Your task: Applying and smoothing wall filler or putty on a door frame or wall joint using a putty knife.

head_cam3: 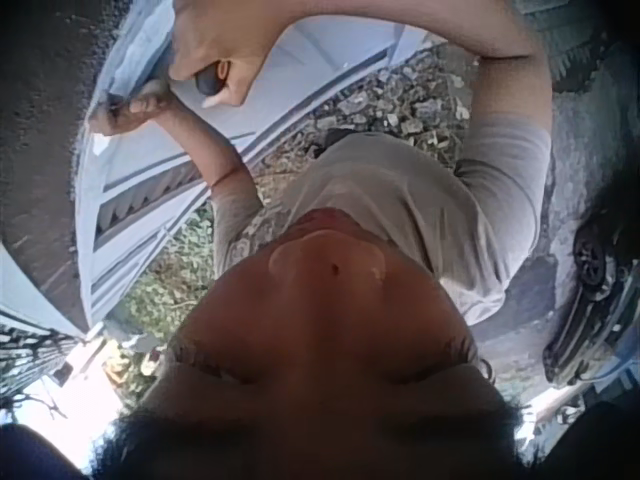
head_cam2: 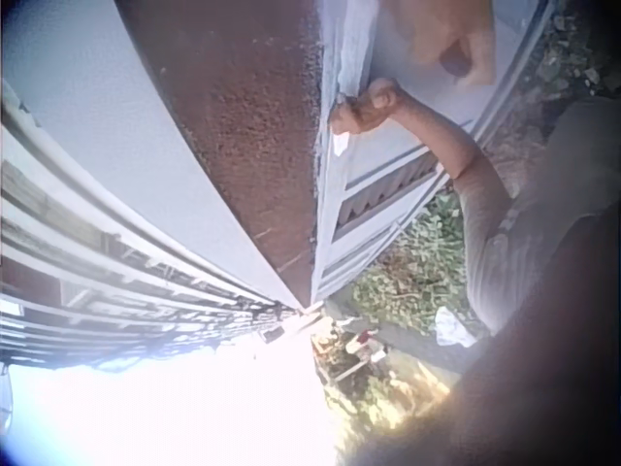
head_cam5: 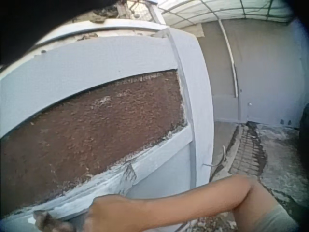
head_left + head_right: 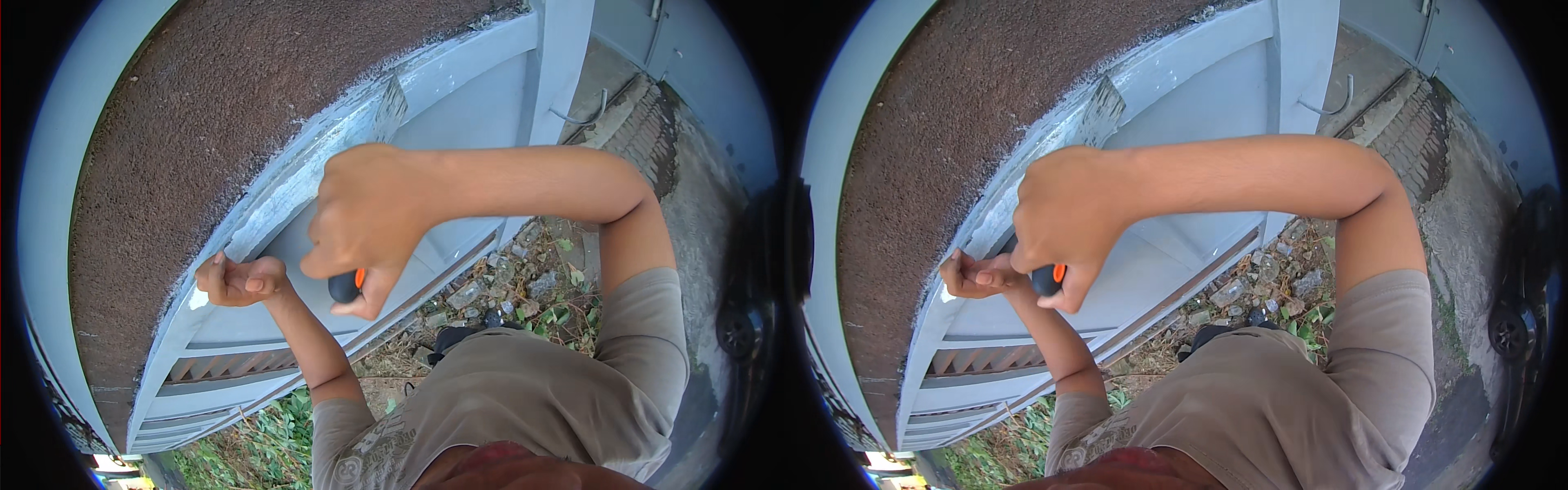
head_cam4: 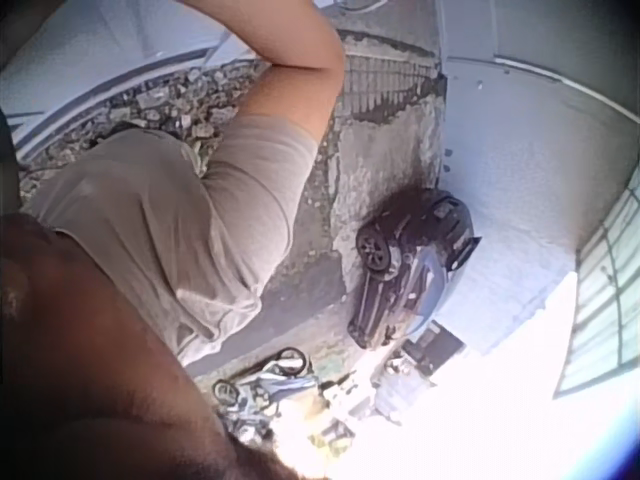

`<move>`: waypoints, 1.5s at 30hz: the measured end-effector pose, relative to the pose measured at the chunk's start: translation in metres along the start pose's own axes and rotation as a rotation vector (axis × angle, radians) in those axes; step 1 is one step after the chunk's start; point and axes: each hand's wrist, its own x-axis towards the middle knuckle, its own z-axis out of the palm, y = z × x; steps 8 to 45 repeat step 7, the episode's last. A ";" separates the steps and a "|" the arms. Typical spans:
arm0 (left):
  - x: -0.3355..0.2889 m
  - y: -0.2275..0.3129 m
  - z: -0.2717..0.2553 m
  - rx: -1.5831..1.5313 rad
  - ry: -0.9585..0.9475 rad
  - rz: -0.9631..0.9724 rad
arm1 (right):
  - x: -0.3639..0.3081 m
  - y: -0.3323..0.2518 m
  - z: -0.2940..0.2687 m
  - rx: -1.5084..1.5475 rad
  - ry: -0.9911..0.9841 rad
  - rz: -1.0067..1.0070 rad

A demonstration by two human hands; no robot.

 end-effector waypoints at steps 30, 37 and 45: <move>-0.003 -0.003 -0.005 -0.017 0.054 -0.044 | -0.002 0.015 -0.009 -0.225 -0.060 0.013; -0.003 -0.003 -0.005 -0.017 0.054 -0.044 | -0.002 0.015 -0.009 -0.225 -0.060 0.013; -0.003 -0.003 -0.005 -0.017 0.054 -0.044 | -0.002 0.015 -0.009 -0.225 -0.060 0.013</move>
